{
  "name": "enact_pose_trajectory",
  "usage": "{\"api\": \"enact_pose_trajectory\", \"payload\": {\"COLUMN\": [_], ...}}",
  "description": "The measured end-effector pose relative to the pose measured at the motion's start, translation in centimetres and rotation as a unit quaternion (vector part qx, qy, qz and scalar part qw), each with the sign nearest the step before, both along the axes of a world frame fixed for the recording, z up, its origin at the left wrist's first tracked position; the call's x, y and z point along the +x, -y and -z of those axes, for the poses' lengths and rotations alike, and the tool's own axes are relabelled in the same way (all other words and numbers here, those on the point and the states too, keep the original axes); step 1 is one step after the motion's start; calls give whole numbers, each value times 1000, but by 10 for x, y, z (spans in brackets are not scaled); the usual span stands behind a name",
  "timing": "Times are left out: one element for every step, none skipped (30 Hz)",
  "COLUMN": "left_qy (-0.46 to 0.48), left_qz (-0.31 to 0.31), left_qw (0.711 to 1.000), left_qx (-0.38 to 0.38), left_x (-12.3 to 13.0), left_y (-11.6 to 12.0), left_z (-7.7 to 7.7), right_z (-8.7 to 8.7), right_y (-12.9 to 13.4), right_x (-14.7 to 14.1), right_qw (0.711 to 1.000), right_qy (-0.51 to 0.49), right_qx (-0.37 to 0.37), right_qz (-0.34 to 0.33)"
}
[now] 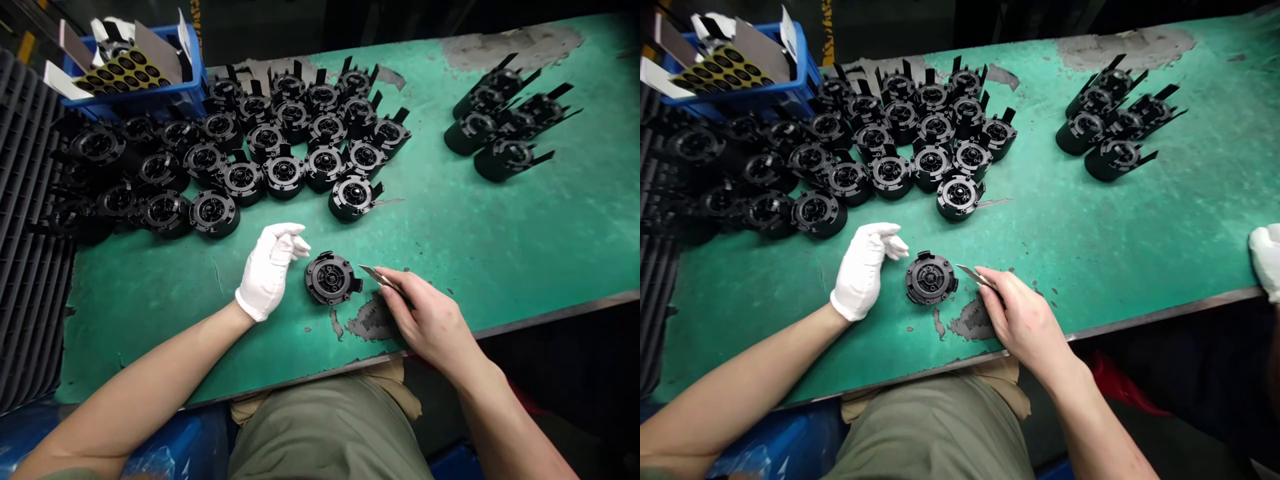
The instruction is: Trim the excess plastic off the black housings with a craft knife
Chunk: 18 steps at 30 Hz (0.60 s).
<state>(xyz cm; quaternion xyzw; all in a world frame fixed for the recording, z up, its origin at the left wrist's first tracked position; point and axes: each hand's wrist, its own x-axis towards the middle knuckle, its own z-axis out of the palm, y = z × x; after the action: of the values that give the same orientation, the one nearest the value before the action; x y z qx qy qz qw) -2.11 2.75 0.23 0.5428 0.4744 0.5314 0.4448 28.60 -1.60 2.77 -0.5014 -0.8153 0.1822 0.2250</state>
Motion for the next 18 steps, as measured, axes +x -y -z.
{"api": "enact_pose_trajectory", "payload": {"left_qy": [-8, -28, -61, -106, -158, -208, -249, -276, -290, -294, -292, -288, -287, -290, -295, -302, -308, -311], "left_qz": [17, 40, 69, 102, 135, 165, 190, 212, 223, 222, 210, 189, 164, 139, 118, 103, 95, 91], "left_qw": [1000, 999, 996, 989, 978, 963, 949, 936, 928, 925, 927, 931, 935, 937, 938, 939, 939, 939], "left_qx": [6, 11, 15, 20, 27, 36, 47, 61, 76, 92, 107, 121, 131, 136, 135, 129, 121, 115], "left_x": [0, -1, -1, -2, -2, -2, -3, -3, -3, -2, -1, 1, 3, 5, 6, 8, 8, 8], "left_y": [1, 2, 3, 4, 5, 6, 6, 6, 6, 5, 4, 4, 3, 3, 3, 4, 4, 5], "left_z": [-1, -2, -3, -4, -6, -7, -9, -9, -9, -7, -5, -2, 2, 5, 8, 10, 11, 11], "right_z": [0, 0, 0, -1, -2, -4, -5, -8, -10, -11, -13, -13, -13, -12, -11, -9, -6, -4], "right_y": [0, 0, 0, 0, 1, 2, 5, 8, 13, 18, 24, 30, 35, 38, 40, 39, 36, 31], "right_x": [-1, -1, -2, -3, -4, -5, -6, -7, -9, -11, -14, -18, -22, -26, -31, -36, -40, -42], "right_qw": [1000, 1000, 1000, 1000, 1000, 1000, 999, 999, 998, 997, 996, 994, 992, 989, 987, 985, 985, 985], "right_qy": [-1, -2, -4, -5, -7, -8, -9, -12, -18, -28, -43, -63, -85, -107, -123, -134, -138, -136], "right_qx": [-2, -4, -5, -5, -3, -2, -3, -7, -16, -28, -43, -60, -76, -88, -97, -101, -101, -98], "right_qz": [1, 3, 6, 11, 19, 29, 41, 52, 60, 64, 65, 61, 54, 46, 39, 36, 38, 45]}}
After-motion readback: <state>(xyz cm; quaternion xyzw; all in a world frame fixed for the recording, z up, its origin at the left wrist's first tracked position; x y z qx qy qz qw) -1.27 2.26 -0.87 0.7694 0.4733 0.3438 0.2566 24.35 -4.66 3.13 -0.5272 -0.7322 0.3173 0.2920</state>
